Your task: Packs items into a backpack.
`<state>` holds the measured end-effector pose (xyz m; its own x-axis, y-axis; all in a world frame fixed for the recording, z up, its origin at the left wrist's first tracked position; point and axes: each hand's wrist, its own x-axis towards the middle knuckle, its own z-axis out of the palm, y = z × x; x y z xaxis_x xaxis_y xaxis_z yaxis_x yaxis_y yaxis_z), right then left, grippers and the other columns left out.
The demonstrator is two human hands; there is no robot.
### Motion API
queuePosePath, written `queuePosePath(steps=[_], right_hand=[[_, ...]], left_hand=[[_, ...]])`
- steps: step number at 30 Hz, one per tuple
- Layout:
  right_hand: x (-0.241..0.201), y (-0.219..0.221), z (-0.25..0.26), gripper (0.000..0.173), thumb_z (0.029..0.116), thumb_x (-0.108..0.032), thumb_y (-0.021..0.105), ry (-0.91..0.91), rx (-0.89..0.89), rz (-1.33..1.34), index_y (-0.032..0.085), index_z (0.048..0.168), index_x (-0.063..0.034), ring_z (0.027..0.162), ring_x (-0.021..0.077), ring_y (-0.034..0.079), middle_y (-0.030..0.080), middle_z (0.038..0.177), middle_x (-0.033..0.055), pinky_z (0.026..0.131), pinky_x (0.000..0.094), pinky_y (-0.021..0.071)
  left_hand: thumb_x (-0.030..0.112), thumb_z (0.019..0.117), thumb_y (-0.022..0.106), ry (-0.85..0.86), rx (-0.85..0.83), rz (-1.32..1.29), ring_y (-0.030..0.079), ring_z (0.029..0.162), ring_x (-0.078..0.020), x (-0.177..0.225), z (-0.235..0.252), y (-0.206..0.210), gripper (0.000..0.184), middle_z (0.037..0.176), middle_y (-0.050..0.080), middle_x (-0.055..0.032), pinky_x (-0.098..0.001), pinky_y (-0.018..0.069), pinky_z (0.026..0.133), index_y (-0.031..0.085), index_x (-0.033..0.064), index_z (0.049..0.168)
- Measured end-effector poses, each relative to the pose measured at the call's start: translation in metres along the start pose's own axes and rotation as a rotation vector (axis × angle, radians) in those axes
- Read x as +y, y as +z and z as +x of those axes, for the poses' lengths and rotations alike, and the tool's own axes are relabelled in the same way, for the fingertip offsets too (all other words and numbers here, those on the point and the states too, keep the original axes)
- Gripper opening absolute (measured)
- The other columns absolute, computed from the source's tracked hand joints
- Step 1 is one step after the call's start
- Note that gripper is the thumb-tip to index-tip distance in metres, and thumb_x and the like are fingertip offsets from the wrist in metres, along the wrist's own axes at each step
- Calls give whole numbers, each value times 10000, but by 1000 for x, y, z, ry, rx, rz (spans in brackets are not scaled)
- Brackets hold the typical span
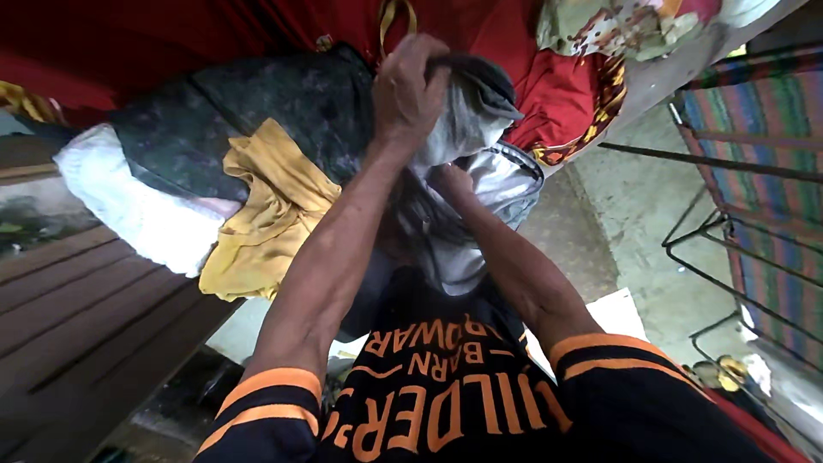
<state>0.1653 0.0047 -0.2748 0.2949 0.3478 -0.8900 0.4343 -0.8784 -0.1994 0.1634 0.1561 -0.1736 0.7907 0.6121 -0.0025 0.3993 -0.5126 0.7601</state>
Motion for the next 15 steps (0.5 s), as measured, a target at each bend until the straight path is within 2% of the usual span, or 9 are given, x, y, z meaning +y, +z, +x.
queuePosePath(steps=[2, 6, 9, 11, 13, 14, 15], right_hand=[[8, -13, -35, 364, 1047, -309, 546, -78, -11, -69, 682, 1180, 1, 1083, 485, 662, 680, 1179, 277, 806, 690, 510], [13, -27, -75, 298, 1021, -305, 576, -102, -113, -227, 683, 1189, -83, 1029, 465, 681, 699, 1134, 232, 752, 675, 526], [11, -21, -69, 286, 1017, -323, 574, -92, -104, -202, 698, 1168, -114, 1025, 448, 687, 709, 1123, 211, 750, 669, 526], [12, -14, -61, 286, 1024, -306, 567, -93, -61, -158, 689, 1210, -125, 1045, 457, 681, 703, 1164, 211, 766, 678, 522], [12, -13, -47, 297, 1020, -275, 584, -77, 70, -73, 691, 1222, -86, 1044, 492, 673, 693, 1184, 246, 782, 706, 512], [7, -13, -39, 307, 1006, -272, 608, -61, 143, -42, 704, 1181, -39, 1040, 500, 673, 690, 1175, 265, 790, 707, 515], [-3, -17, -34, 333, 1001, -252, 613, -18, 138, -17, 699, 1164, 26, 1086, 497, 660, 680, 1195, 291, 847, 688, 510]], left_hand=[[123, 974, 595, -15, 64, 44, 702, 1005, -215, -10, 7, -6, 217, 1070, 735, -135, -367, 549, 910, 742, 23, 1098], [148, 978, 595, -51, 142, 54, 701, 1003, -178, -16, 13, -8, 217, 1061, 743, -107, -326, 544, 909, 748, 44, 1092], [132, 975, 600, -41, 107, 19, 703, 1009, -179, -8, 14, -10, 219, 1080, 737, -114, -330, 554, 917, 739, 34, 1111], [117, 964, 615, -1, 98, -4, 704, 977, -184, -4, 7, -9, 200, 1061, 736, -121, -336, 560, 885, 742, 27, 1089], [83, 932, 648, 42, 80, -31, 705, 976, -216, 7, -3, -6, 177, 1052, 733, -140, -362, 565, 880, 751, 18, 1060], [71, 910, 671, 60, 71, -32, 709, 978, -233, 14, -13, -3, 169, 1043, 735, -144, -379, 572, 882, 762, 20, 1044], [50, 880, 696, 83, 62, -34, 715, 968, -254, 21, -27, 1, 164, 1033, 741, -153, -403, 583, 867, 768, 16, 1024]])
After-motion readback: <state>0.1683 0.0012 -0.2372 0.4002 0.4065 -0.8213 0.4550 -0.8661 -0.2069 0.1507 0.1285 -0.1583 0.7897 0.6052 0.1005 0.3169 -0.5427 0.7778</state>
